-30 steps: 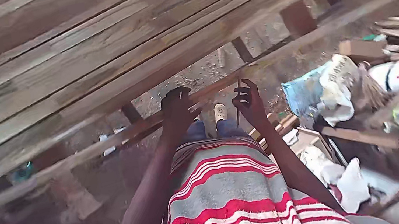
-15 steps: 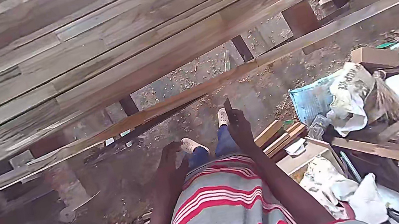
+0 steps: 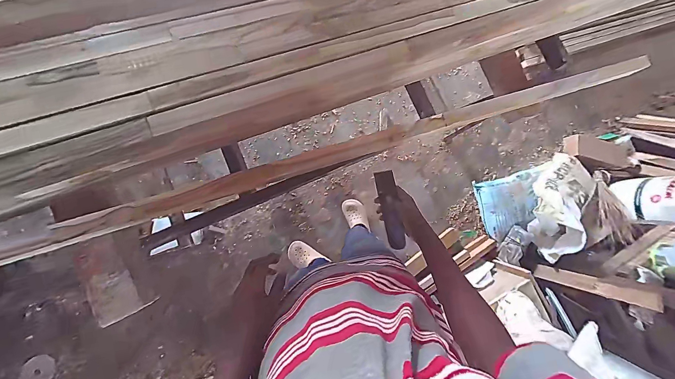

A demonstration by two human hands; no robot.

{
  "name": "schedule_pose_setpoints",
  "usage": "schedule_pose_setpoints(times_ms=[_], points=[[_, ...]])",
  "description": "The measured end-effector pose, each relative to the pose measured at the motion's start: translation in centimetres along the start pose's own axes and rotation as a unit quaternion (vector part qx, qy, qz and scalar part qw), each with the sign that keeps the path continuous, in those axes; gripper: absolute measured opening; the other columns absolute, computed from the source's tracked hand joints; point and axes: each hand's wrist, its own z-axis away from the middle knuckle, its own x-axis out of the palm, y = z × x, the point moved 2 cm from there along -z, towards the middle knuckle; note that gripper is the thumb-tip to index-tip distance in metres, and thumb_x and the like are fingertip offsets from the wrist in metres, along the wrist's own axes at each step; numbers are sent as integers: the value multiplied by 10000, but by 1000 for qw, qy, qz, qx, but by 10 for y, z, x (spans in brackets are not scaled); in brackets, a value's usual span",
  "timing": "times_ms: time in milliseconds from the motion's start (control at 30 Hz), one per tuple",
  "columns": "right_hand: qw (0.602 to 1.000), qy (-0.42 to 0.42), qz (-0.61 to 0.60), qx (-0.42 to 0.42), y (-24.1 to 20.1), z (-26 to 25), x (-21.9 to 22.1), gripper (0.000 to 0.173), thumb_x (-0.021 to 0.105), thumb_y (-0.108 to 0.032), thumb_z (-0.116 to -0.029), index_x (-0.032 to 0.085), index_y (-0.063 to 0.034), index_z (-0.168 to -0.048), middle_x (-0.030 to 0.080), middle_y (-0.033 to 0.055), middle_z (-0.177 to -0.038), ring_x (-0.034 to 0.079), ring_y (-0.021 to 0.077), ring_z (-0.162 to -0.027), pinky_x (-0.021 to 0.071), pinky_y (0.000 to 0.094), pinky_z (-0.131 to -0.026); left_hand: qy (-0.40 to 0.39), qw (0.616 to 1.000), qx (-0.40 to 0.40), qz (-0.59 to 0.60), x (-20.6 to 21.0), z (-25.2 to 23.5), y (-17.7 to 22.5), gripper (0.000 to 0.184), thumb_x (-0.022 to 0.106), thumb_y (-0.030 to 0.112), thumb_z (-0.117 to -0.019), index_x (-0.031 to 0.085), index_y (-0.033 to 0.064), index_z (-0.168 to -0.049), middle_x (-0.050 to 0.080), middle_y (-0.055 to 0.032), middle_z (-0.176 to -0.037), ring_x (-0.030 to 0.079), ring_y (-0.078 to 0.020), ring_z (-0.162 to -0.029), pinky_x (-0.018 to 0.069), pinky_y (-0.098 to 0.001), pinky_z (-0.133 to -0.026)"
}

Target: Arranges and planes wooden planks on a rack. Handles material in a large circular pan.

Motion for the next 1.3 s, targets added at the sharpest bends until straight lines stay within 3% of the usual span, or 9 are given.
schedule_pose_setpoints(times_ms=[67, 167, 300, 533, 767, 933, 1033, 1133, 1300], points=[[960, 86, 260, -62, -50, 27, -22, 338, 493, -62, -1044, 532, 87, -1344, 637, 226, -1221, 666, 244, -998, 555, 371, -882, 16, 1000, -2, -3, 8, 0, -1, 374, 558, 214, -1006, 623, 9, -1312, 652, -201, -1281, 691, -337, -1047, 573, -533, -881], [832, 181, 497, -168, -111, 44, -57, 384, 660, -72, -951, 611, 50, -1312, 602, 276, -1338, 602, 407, -1237, 483, 554, -1061, 36, 998, -52, 19, 16, 2, 6, 338, 585, 158, -1020, 612, 9, -1321, 641, -206, -1304, 690, -342, -1067, 572, -534, -902], [708, 138, 640, -264, -165, 8, -93, 344, 712, -22, -911, 667, 13, -1250, 616, 257, -1323, 594, 479, -1202, 471, 664, -968, 81, 993, -85, 19, 36, 11, -1, 362, 559, 218, -1015, 617, 28, -1318, 655, -197, -1285, 689, -337, -1049, 569, -535, -874], [629, -68, 671, -387, -190, -36, -34, 288, 701, 48, -877, 703, 19, -1164, 641, 242, -1231, 628, 458, -1085, 512, 611, -900, 130, 967, -204, 78, 33, 63, -10, 415, 517, 229, -1027, 582, -29, -1347, 624, -255, -1306, 660, -400, -1102, 535, -596, -939], [615, -209, 600, -466, -174, -12, 204, 261, 680, -84, -948, 704, -2, -1195, 685, 253, -1170, 665, 444, -1092, 535, 602, -931, 265, 876, -379, 139, 13, 158, -80, 454, 614, 212, -1007, 579, -64, -1365, 636, -288, -1295, 622, -436, -1207, 485, -612, -1038], [640, -317, 470, -518, -127, 30, 412, 363, 811, -43, -787, 714, 18, -1131, 687, 232, -1184, 700, 362, -1064, 597, 496, -902, 335, 790, -461, 226, -19, 231, -157, 479, 609, 250, -1019, 569, -63, -1380, 608, -298, -1341, 620, -442, -1225, 490, -602, -1055], [643, -402, 409, -508, -99, 55, 522, 431, 815, -28, -754, 702, 15, -1168, 680, 218, -1208, 703, 309, -1068, 598, 435, -909, 354, 774, -469, 236, -55, 261, -197, 436, 585, 224, -1026, 589, -47, -1368, 666, -270, -1254, 658, -443, -1147, 497, -639, -1003], [633, -487, 397, -453, -88, 84, 624, 476, 801, -31, -773, 678, 18, -1231, 657, 222, -1258, 683, 293, -1104, 574, 406, -950, 389, 759, -463, 243, -121, 274, -233, 404, 589, 158, -1022, 586, -34, -1378, 640, -265, -1306, 641, -424, -1192, 492, -599, -1036], [648, -537, 372, -390, -92, 100, 777, 484, 784, -68, -828, 653, 32, -1283, 664, 217, -1240, 672, 258, -1083, 560, 377, -941, 347, 807, -427, 215, -207, 276, -315, 474, 645, 141, -976, 564, -45, -1404, 617, -277, -1352, 600, -442, -1258, 458, -597, -1087]])
